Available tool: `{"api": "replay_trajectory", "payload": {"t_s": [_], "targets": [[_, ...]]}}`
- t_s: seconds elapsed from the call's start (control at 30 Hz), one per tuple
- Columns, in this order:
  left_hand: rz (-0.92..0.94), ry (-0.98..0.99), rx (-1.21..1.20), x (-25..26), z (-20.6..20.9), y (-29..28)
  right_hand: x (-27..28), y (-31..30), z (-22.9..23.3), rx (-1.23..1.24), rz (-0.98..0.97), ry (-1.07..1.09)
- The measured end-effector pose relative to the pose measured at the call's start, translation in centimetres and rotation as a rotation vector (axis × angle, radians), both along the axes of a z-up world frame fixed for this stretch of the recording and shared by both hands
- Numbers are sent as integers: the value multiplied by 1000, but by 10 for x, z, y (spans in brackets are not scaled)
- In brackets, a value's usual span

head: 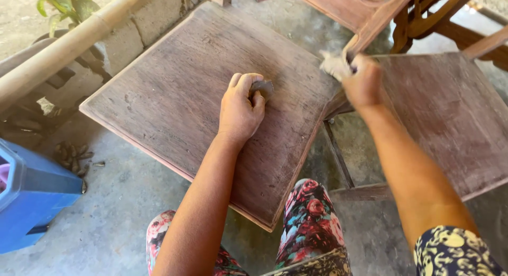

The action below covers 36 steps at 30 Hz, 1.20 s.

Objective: The person sands the surface of a wooden stool using a sanding block held in the left hand. They move the block back and forth across the seat and edges to smooth the wood.

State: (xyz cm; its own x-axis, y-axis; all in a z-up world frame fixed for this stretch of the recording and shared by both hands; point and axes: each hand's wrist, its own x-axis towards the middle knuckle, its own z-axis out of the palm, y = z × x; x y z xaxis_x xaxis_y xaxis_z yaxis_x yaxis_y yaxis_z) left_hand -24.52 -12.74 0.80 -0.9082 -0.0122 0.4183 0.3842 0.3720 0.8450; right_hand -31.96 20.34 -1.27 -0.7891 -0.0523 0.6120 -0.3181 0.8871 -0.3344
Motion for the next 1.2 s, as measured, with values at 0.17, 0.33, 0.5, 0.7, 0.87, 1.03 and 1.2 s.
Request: {"api": "replay_trajectory", "payload": {"t_s": [0.17,0.33,0.5,0.7,0.87,1.03,1.2], "targets": [[3,-9,23,-4,8,-1,-21,-3,24,-128,170,191],[8,5,-47,-6,-8,-2,-12,-1,-9,157,-206,97],[16,13,-25,-7,-10,-1,-19,24,-16,237,-230,286],[1,25,-48,-6,-12,-2,-22,23,-14,196,-157,188],[2,4,-56,-8,-14,0,-10,1,11,69,-212,244],[-6,36,-47,-7,-12,-4,-10,-7,-6,123,-196,144],[-13,42,-59,-6,-11,-3,-21,18,0,192,-173,294]]}}
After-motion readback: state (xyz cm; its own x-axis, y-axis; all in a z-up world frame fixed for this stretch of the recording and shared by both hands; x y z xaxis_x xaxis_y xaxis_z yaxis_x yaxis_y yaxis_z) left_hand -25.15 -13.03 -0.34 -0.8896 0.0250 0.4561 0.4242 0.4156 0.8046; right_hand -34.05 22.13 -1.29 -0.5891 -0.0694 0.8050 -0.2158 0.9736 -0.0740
